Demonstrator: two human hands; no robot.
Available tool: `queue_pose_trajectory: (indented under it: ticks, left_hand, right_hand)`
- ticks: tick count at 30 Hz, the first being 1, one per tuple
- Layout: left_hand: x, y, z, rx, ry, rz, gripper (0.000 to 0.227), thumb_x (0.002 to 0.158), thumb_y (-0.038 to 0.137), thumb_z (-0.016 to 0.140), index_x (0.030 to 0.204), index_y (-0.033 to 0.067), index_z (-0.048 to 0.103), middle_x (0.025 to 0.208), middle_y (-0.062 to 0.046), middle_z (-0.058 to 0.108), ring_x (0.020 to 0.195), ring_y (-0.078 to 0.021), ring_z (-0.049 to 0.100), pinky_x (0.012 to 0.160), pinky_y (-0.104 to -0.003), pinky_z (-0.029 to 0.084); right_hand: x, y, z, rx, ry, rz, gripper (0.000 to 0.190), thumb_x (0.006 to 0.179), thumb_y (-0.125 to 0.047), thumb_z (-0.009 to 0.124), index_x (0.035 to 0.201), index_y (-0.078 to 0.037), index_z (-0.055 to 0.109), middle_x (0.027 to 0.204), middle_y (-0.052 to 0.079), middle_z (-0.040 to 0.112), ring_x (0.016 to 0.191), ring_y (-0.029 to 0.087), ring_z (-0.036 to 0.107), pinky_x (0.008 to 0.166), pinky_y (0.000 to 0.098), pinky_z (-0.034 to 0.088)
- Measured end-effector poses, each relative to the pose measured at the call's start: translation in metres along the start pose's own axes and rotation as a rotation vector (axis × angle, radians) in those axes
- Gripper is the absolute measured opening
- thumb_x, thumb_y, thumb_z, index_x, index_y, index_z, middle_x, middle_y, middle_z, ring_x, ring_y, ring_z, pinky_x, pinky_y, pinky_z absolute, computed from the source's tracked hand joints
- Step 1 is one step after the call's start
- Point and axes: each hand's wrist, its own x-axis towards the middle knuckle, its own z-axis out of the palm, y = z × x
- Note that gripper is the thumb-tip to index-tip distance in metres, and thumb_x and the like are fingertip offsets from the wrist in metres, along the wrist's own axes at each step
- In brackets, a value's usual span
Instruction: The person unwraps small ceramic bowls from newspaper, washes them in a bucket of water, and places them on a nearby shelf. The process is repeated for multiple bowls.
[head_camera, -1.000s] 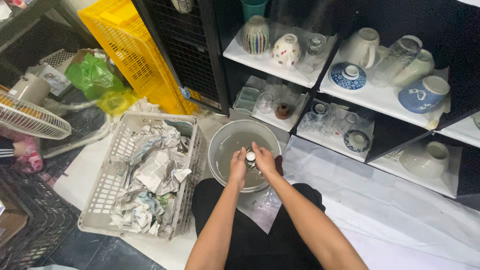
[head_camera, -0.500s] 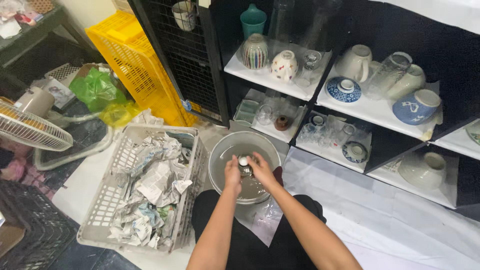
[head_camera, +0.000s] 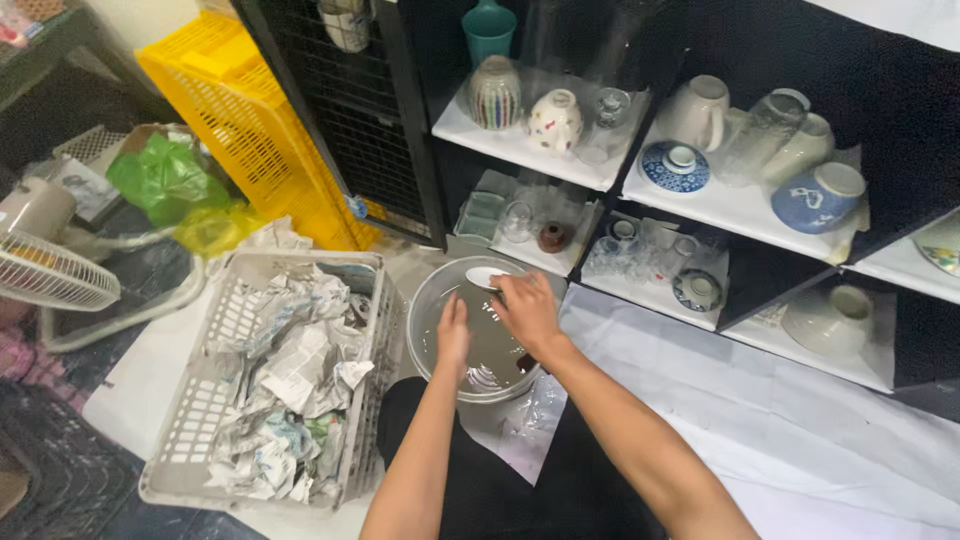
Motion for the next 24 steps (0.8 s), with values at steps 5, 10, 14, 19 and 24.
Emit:
queue_pose_trajectory:
  ticks: [5,10,14,19,24]
  left_hand:
    - [0.008,-0.035,-0.013,0.093,0.063,0.129,0.053,0.099,0.023,0.062,0.149,0.0076,0.050,0.144,-0.018,0.062,0.129,-0.0261,0.063,0.105,-0.036,0.049]
    - [0.005,-0.056,-0.021,0.132,0.072,0.249,0.058,0.093,0.005,0.064,0.148,0.0034,0.048,0.143,-0.017,0.060,0.128,-0.0260,0.060,0.106,-0.036,0.047]
    - [-0.004,-0.031,-0.007,0.052,-0.025,0.174,0.057,0.093,0.006,0.063,0.148,0.0054,0.048,0.140,-0.013,0.063,0.125,-0.0218,0.062,0.104,-0.035,0.049]
    - [-0.018,0.021,0.009,-0.349,-0.115,-0.045,0.040,0.098,0.016,0.064,0.136,0.0019,0.063,0.125,-0.010,0.068,0.109,-0.0189,0.065,0.091,-0.041,0.055]
    - [-0.025,0.050,0.030,-0.495,-0.265,-0.149,0.026,0.098,0.015,0.067,0.119,-0.0001,0.068,0.110,-0.008,0.072,0.098,-0.0174,0.068,0.083,-0.034,0.055]
  right_hand:
    - [-0.030,0.023,0.024,-0.199,-0.268,-0.112,0.026,0.086,-0.014,0.073,0.109,-0.011,0.062,0.089,0.008,0.074,0.090,0.026,0.072,0.112,0.0548,0.036]
    - [-0.047,0.033,0.029,-0.017,-0.403,-0.061,0.028,0.094,-0.015,0.074,0.113,-0.001,0.059,0.087,0.016,0.073,0.088,0.037,0.070,0.113,0.0534,0.039]
    - [-0.035,0.029,0.026,0.345,-0.243,0.492,0.038,0.080,-0.016,0.084,0.110,0.000,0.065,0.095,0.021,0.072,0.091,0.036,0.068,0.081,0.0454,0.053]
    - [-0.027,0.037,0.022,1.039,-0.082,0.856,0.040,0.085,-0.014,0.080,0.119,0.005,0.072,0.103,0.010,0.078,0.089,0.014,0.071,0.074,0.0291,0.057]
    - [-0.019,0.053,0.007,1.300,-0.124,1.028,0.050,0.090,-0.026,0.078,0.130,0.001,0.064,0.110,0.009,0.076,0.090,0.014,0.071,0.076,0.0278,0.056]
